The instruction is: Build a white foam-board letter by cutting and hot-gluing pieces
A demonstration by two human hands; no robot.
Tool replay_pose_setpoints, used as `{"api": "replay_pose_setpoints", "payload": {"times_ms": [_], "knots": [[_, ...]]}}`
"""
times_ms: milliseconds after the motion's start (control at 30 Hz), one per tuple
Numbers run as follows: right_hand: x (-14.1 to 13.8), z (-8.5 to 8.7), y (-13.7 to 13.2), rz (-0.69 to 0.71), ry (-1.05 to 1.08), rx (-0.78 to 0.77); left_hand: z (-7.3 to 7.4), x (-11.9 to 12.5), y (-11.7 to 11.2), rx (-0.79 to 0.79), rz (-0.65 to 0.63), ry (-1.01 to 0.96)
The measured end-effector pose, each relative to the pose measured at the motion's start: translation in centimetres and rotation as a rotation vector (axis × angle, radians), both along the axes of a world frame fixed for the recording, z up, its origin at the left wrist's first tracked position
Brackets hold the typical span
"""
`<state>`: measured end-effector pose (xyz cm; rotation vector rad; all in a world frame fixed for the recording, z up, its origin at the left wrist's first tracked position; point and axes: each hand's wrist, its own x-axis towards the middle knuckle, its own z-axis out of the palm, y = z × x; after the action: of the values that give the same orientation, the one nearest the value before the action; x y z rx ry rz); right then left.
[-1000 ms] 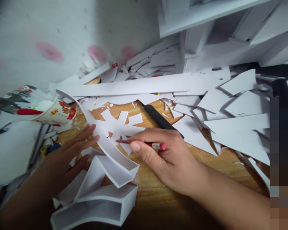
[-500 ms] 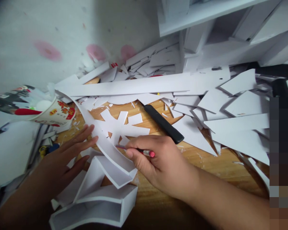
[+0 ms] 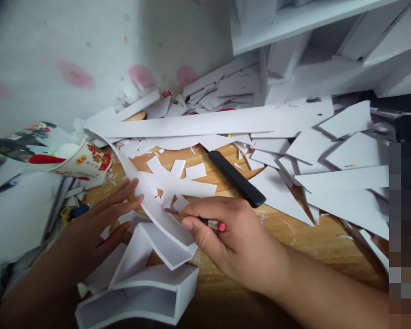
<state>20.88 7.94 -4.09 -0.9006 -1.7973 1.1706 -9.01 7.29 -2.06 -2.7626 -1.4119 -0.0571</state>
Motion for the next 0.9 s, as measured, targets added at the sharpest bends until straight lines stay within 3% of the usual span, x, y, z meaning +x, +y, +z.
{"api": "replay_pose_setpoints", "payload": {"times_ms": [133,267,400,500,667,833,900], "knots": [[0.3,0.6,-0.2,-0.044,0.084,-0.019,0.1,0.1,-0.1,0.013,0.012,0.006],[0.8,0.9,-0.4,-0.093,0.286,-0.161,0.3,0.3,-0.3,0.022,0.018,0.008],[1.1,0.2,-0.1,-0.296,0.476,-0.202,0.3,1.0,-0.1,0.066,0.028,-0.027],[1.3,-0.2,0.8,-0.418,0.296,-0.062,0.3,1.7,0.1,0.164,0.048,-0.100],[2.3,-0.5,2.7,-0.352,-0.230,0.288,0.5,2.5,0.4,0.279,0.020,-0.136],[3.2,-1.6,4.0,-0.461,-0.550,0.444,1.1,3.1,0.2,0.335,-0.014,-0.175],[3.0,-1.3,3.5,-0.486,-0.546,0.488,1.6,3.3,0.0,0.382,-0.023,-0.204]]}}
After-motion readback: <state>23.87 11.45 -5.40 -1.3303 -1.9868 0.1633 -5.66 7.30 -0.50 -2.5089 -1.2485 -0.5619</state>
